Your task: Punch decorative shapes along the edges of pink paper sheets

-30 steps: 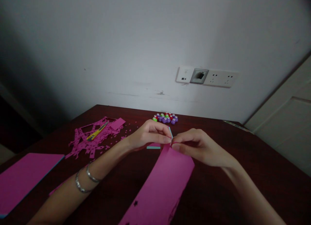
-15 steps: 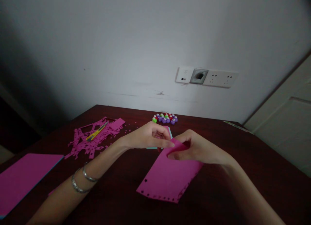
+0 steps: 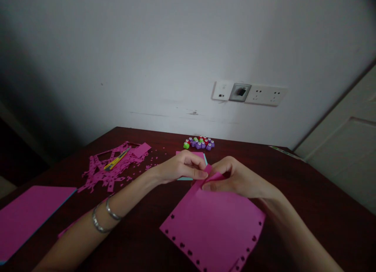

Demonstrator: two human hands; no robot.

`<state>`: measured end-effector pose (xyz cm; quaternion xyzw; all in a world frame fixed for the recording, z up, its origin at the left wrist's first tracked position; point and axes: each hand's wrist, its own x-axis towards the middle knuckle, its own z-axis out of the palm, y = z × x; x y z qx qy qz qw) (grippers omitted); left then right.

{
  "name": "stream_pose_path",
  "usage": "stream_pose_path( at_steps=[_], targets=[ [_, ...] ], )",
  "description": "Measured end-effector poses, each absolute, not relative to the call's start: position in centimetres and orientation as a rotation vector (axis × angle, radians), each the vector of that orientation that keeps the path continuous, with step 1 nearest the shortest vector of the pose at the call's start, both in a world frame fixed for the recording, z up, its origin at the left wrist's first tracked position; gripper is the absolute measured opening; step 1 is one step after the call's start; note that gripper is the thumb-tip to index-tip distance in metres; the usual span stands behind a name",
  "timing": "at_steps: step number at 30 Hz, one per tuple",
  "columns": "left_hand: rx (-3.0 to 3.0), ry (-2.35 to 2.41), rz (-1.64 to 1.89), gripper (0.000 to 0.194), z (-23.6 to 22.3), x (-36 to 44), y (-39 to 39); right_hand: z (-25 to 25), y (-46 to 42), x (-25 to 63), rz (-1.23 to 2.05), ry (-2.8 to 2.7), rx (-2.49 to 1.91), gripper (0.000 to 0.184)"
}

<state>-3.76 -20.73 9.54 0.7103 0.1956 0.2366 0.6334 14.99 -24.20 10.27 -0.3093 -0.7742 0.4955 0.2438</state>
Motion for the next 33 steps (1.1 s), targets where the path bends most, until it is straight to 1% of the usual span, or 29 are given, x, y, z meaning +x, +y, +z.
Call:
stream_pose_path(
  at_steps=[3, 6, 14, 22, 30, 33],
  targets=[
    [1.581, 0.434, 0.567, 0.027, 9.42, -3.78, -20.72, 10.46, -24.30, 14.95, 1.316, -2.115, -0.810, 0.020],
    [1.614, 0.457, 0.570, 0.026, 9.65, -3.88, -20.79, 10.76, -24.46, 15.09, 1.298, -2.102, -0.879, 0.017],
    [1.830, 0.532, 0.572, 0.025, 10.17, -3.79, -20.91, 10.61, -24.07, 15.56, 1.295, -2.222, -1.011, 0.021],
    [2.056, 0.545, 0.498, 0.025, 10.30, -4.49, -20.57, 10.50, -24.09, 15.52, 1.332, -2.138, -1.081, 0.022],
    [1.873, 0.446, 0.480, 0.020, 9.86, -4.00, -20.74, 10.46, -24.13, 15.22, 1.453, -2.085, -0.975, 0.017],
    [1.781, 0.412, 0.476, 0.022, 9.64, -3.97, -20.70, 10.48, -24.28, 15.31, 1.455, -2.121, -0.943, 0.019]
  ],
)
